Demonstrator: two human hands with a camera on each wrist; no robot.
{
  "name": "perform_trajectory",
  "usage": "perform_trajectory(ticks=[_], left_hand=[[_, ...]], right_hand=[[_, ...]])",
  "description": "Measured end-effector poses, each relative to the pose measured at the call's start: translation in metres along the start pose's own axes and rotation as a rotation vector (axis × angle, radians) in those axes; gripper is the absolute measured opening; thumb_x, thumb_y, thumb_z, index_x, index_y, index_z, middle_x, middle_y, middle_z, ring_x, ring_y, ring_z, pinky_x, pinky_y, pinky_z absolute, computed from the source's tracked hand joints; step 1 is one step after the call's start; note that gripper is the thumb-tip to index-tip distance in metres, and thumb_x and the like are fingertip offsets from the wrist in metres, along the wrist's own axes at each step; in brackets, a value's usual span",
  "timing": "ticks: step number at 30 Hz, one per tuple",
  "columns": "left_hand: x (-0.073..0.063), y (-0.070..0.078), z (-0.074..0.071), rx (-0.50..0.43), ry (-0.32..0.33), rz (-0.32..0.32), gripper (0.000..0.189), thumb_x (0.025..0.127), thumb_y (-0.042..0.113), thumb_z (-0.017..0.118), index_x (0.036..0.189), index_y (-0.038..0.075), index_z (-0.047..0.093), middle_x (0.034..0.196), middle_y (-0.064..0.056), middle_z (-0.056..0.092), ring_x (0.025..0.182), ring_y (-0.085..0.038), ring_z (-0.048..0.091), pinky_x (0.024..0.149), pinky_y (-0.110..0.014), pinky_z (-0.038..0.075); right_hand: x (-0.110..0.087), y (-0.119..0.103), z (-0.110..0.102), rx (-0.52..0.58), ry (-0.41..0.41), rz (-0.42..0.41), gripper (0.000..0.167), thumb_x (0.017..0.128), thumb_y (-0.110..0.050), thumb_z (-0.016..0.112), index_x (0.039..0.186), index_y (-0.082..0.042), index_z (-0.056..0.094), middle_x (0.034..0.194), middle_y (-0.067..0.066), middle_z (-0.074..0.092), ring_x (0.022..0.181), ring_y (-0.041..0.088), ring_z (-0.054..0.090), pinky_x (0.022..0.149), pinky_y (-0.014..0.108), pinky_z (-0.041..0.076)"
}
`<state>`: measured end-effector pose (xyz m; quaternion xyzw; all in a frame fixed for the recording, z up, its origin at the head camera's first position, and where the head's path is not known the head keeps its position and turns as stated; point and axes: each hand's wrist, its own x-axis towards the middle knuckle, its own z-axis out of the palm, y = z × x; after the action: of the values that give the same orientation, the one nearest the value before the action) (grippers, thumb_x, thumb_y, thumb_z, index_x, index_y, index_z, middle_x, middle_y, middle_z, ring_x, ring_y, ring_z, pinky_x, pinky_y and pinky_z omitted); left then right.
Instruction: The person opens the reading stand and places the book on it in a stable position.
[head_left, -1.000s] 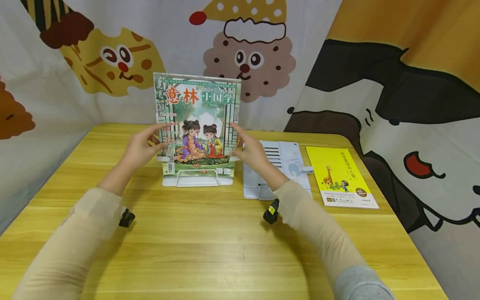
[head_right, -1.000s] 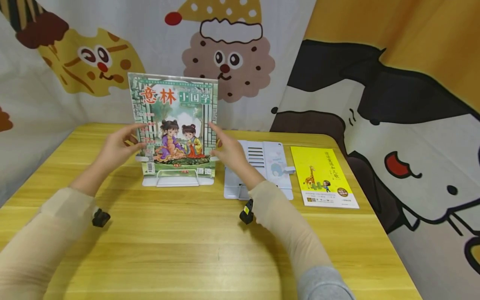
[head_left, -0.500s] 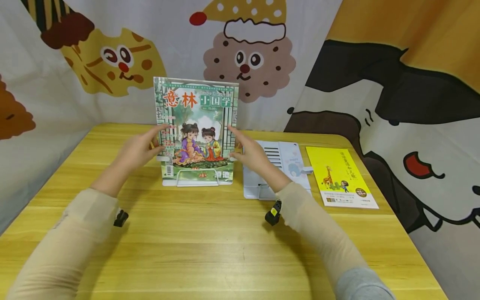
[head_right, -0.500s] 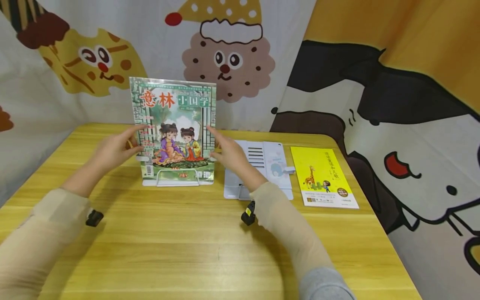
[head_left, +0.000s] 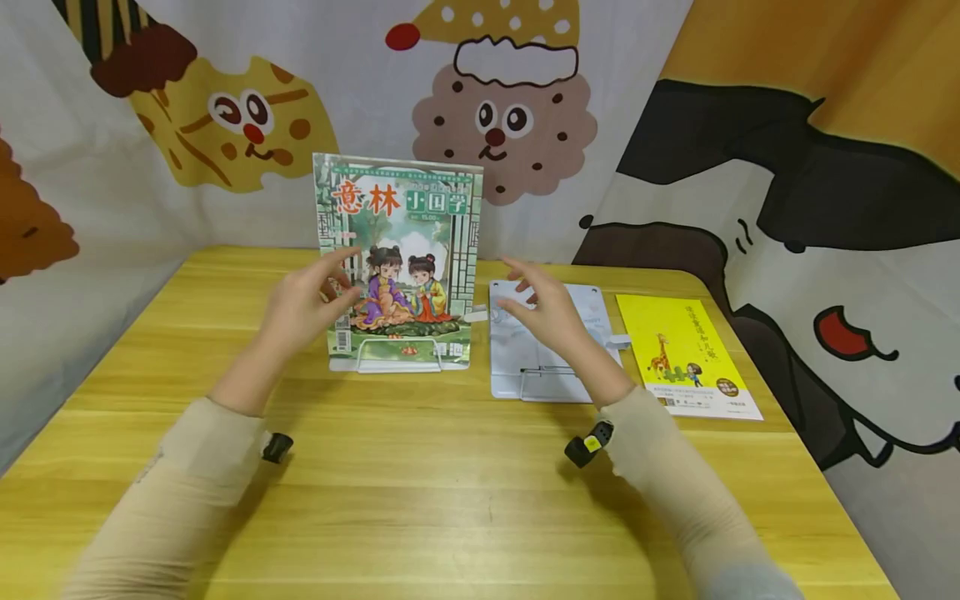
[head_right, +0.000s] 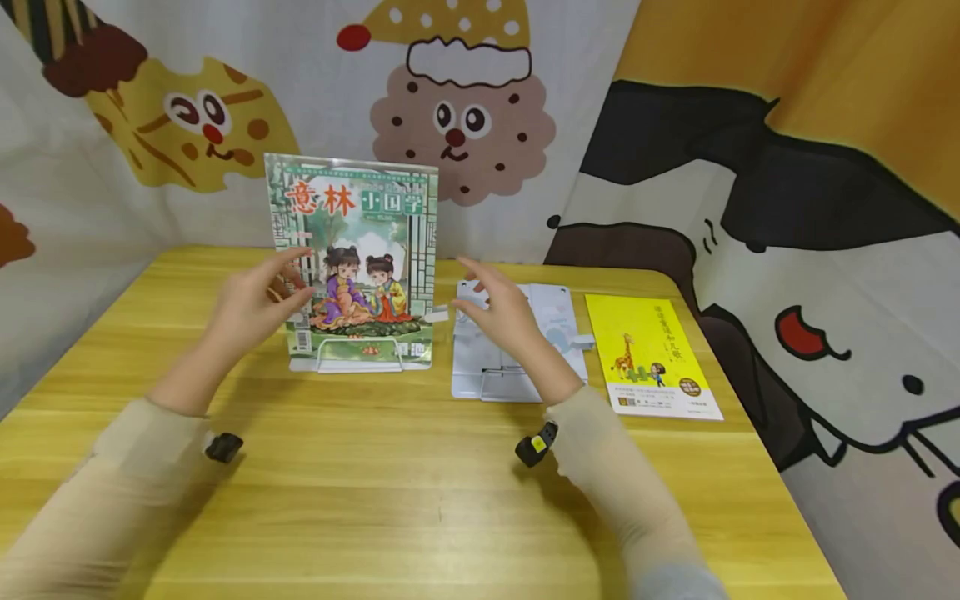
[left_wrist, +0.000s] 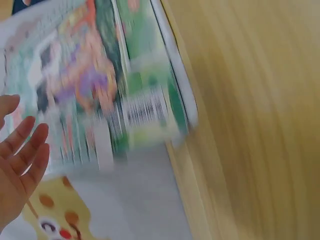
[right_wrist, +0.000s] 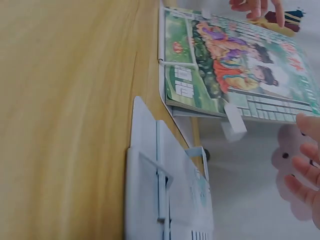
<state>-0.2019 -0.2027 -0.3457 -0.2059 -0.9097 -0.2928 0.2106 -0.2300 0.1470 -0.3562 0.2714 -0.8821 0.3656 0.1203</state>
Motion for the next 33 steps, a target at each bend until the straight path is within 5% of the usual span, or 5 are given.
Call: perform_trajectory(ticks=[9, 14, 21, 27, 33], left_hand=[[0.003, 0.055, 0.052, -0.276, 0.015, 0.153, 0.047, 0.087, 0.010, 0.071, 0.131, 0.004, 0.056, 0.083, -0.002, 0.066, 0.060, -0.011, 0.058, 0.050, -0.025, 0.050], [0.006, 0.079, 0.078, -0.423, -0.038, 0.082, 0.046, 0.087, 0.012, 0.071, 0.130, 0.006, 0.057, 0.083, 0.001, 0.065, 0.062, -0.010, 0.058, 0.054, -0.027, 0.051], [0.009, 0.105, 0.108, -0.617, -0.069, 0.009, 0.040, 0.087, 0.009, 0.070, 0.126, 0.007, 0.061, 0.084, -0.001, 0.066, 0.062, -0.014, 0.059, 0.051, -0.029, 0.050], [0.006, 0.117, 0.136, -0.670, -0.126, -0.068, 0.032, 0.087, 0.012, 0.070, 0.119, 0.007, 0.066, 0.083, 0.000, 0.067, 0.062, -0.014, 0.058, 0.051, -0.028, 0.049], [-0.001, 0.121, 0.158, -0.660, -0.257, -0.142, 0.029, 0.088, 0.014, 0.069, 0.116, 0.005, 0.067, 0.086, -0.002, 0.068, 0.058, -0.013, 0.059, 0.049, -0.028, 0.049]], right_hand=[[-0.043, 0.015, -0.018, 0.092, 0.107, 0.025, 0.050, 0.087, -0.010, 0.072, 0.134, -0.010, 0.055, 0.110, 0.013, 0.061, 0.093, 0.026, 0.060, 0.076, 0.043, 0.052], [-0.064, 0.025, -0.029, 0.072, 0.144, 0.075, 0.046, 0.086, -0.006, 0.072, 0.130, -0.006, 0.057, 0.105, 0.014, 0.063, 0.087, 0.025, 0.060, 0.074, 0.044, 0.052], [-0.090, 0.039, -0.043, 0.035, 0.152, 0.156, 0.043, 0.087, -0.011, 0.071, 0.129, -0.008, 0.059, 0.104, 0.014, 0.065, 0.085, 0.021, 0.060, 0.071, 0.030, 0.050], [-0.109, 0.055, -0.046, 0.045, 0.116, 0.233, 0.040, 0.090, -0.017, 0.069, 0.127, -0.008, 0.060, 0.103, 0.011, 0.065, 0.083, 0.018, 0.059, 0.067, 0.020, 0.048], [-0.125, 0.065, -0.051, 0.035, 0.069, 0.277, 0.038, 0.091, -0.021, 0.068, 0.126, -0.007, 0.061, 0.098, 0.005, 0.066, 0.075, 0.018, 0.058, 0.058, 0.024, 0.046]])
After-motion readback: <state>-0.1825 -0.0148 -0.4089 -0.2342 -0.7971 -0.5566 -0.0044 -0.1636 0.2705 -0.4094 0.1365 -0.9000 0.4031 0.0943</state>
